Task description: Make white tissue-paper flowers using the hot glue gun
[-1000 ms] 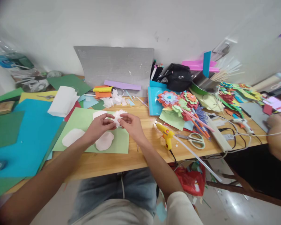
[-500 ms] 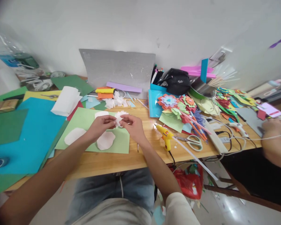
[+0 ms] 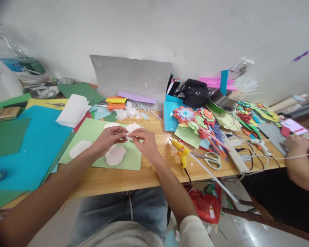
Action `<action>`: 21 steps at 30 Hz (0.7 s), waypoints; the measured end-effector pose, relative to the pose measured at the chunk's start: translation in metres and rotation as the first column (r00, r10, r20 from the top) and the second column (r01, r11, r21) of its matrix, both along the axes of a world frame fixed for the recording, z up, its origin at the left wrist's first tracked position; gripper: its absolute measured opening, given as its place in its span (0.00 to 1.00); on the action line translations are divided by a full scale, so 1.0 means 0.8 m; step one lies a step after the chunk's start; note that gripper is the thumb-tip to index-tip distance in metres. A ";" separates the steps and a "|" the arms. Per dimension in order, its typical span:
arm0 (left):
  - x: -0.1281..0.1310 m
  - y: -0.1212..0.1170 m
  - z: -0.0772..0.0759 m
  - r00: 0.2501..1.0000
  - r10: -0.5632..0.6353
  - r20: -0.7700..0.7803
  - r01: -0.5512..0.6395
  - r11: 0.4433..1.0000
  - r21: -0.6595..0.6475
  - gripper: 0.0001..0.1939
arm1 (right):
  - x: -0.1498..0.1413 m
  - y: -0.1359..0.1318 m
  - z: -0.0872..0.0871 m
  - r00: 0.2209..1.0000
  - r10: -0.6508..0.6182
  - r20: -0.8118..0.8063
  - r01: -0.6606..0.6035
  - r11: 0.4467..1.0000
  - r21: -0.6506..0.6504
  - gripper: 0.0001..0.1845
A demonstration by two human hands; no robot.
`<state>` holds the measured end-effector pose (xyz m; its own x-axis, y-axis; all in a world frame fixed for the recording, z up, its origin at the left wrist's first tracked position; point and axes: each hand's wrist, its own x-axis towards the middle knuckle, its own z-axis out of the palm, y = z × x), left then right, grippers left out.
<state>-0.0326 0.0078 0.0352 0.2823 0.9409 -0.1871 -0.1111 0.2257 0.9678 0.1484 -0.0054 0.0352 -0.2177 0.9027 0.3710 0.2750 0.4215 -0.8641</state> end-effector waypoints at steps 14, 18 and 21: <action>0.003 -0.005 0.004 0.998 0.040 0.038 -0.040 0.999 -0.002 0.15 | -0.003 -0.003 0.000 0.992 -0.012 0.125 -0.005 0.991 0.135 0.11; 0.004 -0.005 -0.002 0.998 0.045 -0.040 -0.042 0.997 0.071 0.14 | -0.002 -0.003 0.002 0.998 0.057 -0.023 -0.058 0.997 -0.043 0.09; 0.004 -0.005 -0.006 0.991 0.070 -0.112 -0.048 0.981 0.188 0.13 | 0.000 -0.001 0.001 0.988 0.011 -0.154 -0.051 0.965 -0.256 0.13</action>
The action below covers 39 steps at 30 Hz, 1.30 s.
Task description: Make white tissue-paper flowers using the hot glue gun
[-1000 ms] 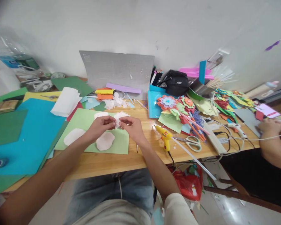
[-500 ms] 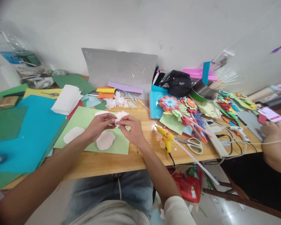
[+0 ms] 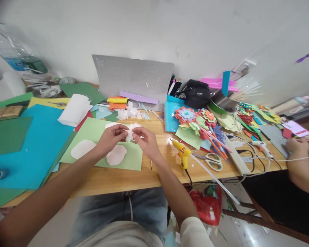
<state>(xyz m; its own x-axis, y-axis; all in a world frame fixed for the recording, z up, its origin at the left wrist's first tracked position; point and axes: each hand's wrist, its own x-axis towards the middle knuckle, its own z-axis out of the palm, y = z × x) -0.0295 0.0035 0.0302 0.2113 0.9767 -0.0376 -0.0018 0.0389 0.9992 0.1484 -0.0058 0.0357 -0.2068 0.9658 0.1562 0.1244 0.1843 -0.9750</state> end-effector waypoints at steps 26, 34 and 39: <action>0.006 -0.002 -0.005 0.993 -0.017 -0.119 0.034 0.989 0.142 0.08 | 0.004 0.005 -0.007 0.997 0.035 -0.073 -0.052 0.968 -0.245 0.18; 0.007 -0.004 -0.002 0.988 -0.039 -0.149 0.061 0.987 0.151 0.08 | 0.001 0.003 -0.004 0.996 0.086 0.016 -0.081 0.978 -0.190 0.16; 0.006 -0.005 0.003 0.996 -0.090 0.024 0.090 0.996 -0.001 0.16 | 0.001 0.004 -0.004 0.994 0.056 -0.089 -0.073 0.977 -0.201 0.15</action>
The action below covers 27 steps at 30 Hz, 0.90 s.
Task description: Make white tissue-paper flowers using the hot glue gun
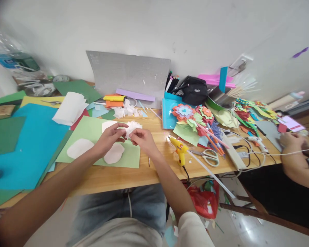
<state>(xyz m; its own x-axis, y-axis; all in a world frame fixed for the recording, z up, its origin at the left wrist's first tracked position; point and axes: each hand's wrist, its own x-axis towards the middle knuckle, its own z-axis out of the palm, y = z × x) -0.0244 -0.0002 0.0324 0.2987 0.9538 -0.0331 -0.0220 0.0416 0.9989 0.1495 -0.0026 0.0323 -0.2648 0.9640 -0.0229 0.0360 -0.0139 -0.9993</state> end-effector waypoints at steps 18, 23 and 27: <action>-0.004 0.001 -0.002 0.986 0.023 -0.163 -0.004 0.993 0.118 0.19 | 0.000 0.001 -0.003 0.996 -0.087 -0.021 0.085 0.995 -0.046 0.16; -0.004 0.003 -0.002 0.990 0.047 -0.136 -0.028 0.989 0.143 0.12 | -0.002 -0.001 0.000 0.994 -0.085 -0.064 0.080 0.994 -0.077 0.17; -0.004 0.002 -0.003 0.992 0.037 -0.124 -0.016 0.986 0.164 0.09 | -0.002 -0.002 0.001 0.991 -0.070 -0.111 0.058 0.993 -0.102 0.16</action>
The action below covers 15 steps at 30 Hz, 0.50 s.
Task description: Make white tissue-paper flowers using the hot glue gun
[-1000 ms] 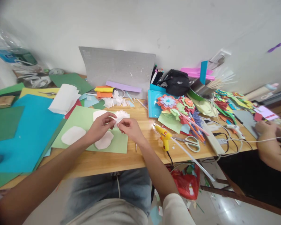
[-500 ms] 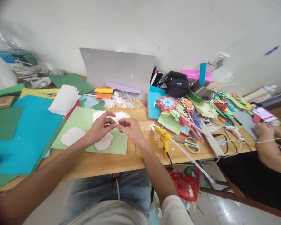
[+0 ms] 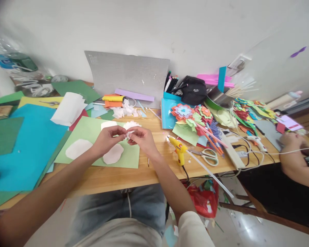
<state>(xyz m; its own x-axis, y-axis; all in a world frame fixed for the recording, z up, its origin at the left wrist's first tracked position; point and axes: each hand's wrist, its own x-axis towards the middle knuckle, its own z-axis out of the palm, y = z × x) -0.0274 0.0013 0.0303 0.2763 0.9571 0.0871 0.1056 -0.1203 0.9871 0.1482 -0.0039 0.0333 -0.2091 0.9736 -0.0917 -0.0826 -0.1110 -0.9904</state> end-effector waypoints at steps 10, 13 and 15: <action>0.002 -0.001 0.002 0.995 0.037 -0.089 -0.038 0.999 -0.011 0.12 | 0.001 0.003 -0.004 0.999 -0.047 0.024 0.046 0.999 0.010 0.15; 0.001 -0.001 0.003 0.995 0.025 -0.094 -0.023 1.000 0.017 0.10 | 0.002 0.001 -0.004 0.999 -0.025 0.045 0.022 0.997 0.071 0.12; 0.001 -0.001 0.003 0.996 0.031 -0.089 -0.028 0.999 0.037 0.09 | 0.001 0.000 -0.003 0.998 -0.024 0.065 0.017 0.994 0.108 0.10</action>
